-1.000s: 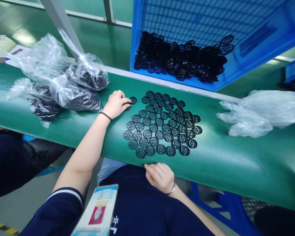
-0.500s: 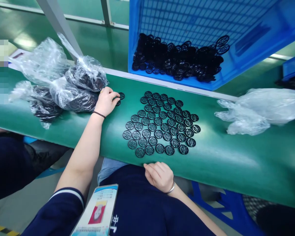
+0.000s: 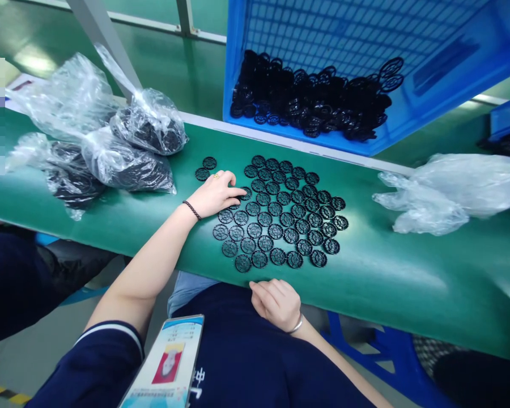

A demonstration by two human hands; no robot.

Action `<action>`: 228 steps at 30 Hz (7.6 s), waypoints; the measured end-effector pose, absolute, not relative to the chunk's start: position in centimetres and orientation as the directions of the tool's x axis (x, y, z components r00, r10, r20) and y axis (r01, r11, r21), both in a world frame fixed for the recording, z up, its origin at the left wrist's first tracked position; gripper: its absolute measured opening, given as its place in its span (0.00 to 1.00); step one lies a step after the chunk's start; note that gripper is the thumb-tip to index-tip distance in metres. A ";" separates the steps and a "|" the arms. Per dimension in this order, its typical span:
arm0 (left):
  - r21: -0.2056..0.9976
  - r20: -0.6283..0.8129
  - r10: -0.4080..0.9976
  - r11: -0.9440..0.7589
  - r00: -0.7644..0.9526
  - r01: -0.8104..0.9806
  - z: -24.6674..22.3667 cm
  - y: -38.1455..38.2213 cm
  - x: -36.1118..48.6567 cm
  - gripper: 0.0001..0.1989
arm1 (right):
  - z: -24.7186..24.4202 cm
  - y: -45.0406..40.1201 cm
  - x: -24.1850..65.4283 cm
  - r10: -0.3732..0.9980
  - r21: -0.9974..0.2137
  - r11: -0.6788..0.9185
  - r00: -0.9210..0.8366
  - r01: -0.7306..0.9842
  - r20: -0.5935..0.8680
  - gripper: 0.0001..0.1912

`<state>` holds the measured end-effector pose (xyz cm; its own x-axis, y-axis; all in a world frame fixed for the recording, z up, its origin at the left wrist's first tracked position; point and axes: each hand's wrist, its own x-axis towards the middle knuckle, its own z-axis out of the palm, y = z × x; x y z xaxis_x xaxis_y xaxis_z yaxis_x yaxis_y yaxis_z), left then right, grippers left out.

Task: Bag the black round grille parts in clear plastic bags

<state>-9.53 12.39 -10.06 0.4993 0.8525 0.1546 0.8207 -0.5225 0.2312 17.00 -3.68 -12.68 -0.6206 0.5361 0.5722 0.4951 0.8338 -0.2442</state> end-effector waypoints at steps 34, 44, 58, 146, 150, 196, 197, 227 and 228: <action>0.329 -0.006 0.916 -0.376 0.400 0.866 -6.9 11.3 -13.1 0.15 | -12.7 -3.7 16.9 0.540 -0.228 0.829 -0.623 0.511 0.566 0.06; 0.236 0.054 0.790 -0.604 0.610 0.761 -8.7 10.4 -6.1 0.13 | -12.8 -3.7 16.9 0.540 -0.235 0.829 -0.615 0.508 0.574 0.08; 0.275 0.157 0.929 -0.368 0.336 0.888 -7.8 12.7 -10.6 0.08 | -12.7 -3.6 16.9 0.528 -0.228 0.834 -0.611 0.502 0.589 0.05; 0.246 0.113 0.936 -0.351 0.333 0.904 -7.3 17.0 -3.9 0.16 | -13.4 -3.6 18.2 0.401 -0.184 0.899 -0.580 0.397 0.709 0.05; 0.280 0.098 0.864 -0.500 0.493 0.820 -6.9 18.7 -0.1 0.22 | -13.3 -3.6 18.1 0.390 -0.184 0.906 -0.584 0.380 0.712 0.06; 0.246 -0.047 0.788 -0.587 0.614 0.772 -8.0 12.8 -2.0 0.18 | -13.4 -3.5 18.5 0.350 -0.166 0.928 -0.627 0.333 0.696 0.04; 0.242 -0.052 0.802 -0.568 0.595 0.787 -8.1 12.7 -2.3 0.17 | -13.4 -3.5 18.5 0.353 -0.169 0.927 -0.626 0.334 0.695 0.04; 0.226 0.236 0.808 -0.586 0.539 0.778 -8.8 2.4 -6.3 0.11 | -12.9 -3.6 18.3 0.399 -0.192 0.910 -0.651 0.368 0.646 0.05; 0.221 0.225 0.798 -0.600 0.558 0.769 -9.0 2.0 -6.2 0.12 | -12.9 -3.6 18.2 0.397 -0.192 0.911 -0.652 0.364 0.646 0.05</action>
<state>-6.21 1.96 -9.03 0.5585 0.7984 0.2250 0.7687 -0.6001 0.2212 18.25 -3.56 -12.89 -0.6517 0.3971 0.6462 0.3645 0.9111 -0.1923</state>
